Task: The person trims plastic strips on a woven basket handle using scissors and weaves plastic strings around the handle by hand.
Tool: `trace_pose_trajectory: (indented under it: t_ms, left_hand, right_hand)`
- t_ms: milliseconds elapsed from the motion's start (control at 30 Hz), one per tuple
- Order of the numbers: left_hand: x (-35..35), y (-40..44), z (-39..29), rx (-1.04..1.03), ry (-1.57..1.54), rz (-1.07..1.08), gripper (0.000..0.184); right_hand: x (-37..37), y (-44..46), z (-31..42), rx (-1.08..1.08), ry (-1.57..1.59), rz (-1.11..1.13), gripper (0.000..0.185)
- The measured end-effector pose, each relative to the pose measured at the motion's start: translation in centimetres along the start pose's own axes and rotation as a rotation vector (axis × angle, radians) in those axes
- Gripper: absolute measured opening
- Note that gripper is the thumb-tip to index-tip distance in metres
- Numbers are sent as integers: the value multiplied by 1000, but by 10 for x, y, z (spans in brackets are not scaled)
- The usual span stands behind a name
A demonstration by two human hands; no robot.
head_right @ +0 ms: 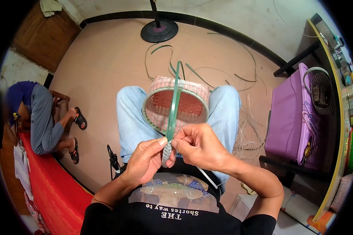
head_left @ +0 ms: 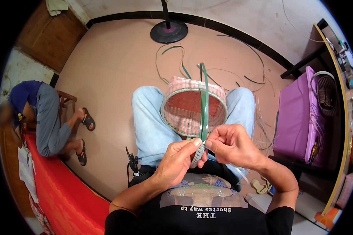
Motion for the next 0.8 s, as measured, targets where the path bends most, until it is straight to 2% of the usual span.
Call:
trace_pose_trajectory:
  t_ms: [167,267,500,800]
  left_hand:
    - [1,-1,1,-4,-20,13,27]
    - [1,-3,6,-117,152,89,28]
    - [1,-6,6,-86,194,94,27]
    - [2,-7,6,-122,259,90,27]
  right_hand:
    - [1,1,-7,27,16,13,15]
    - [6,1,-13,46,49,42,13]
    - [7,0,-13,150,12,54,11]
    - [10,7,-9,128,-95,71,14]
Point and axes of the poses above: each hand's wrist, its own y-axis towards the middle knuckle, its own x-axis out of the back of the hand, z = x × y, the point moved 1 cm from there along y, towards the middle knuckle, and after that the axes turned 11 degrees about -y, right-handed, at the moved point
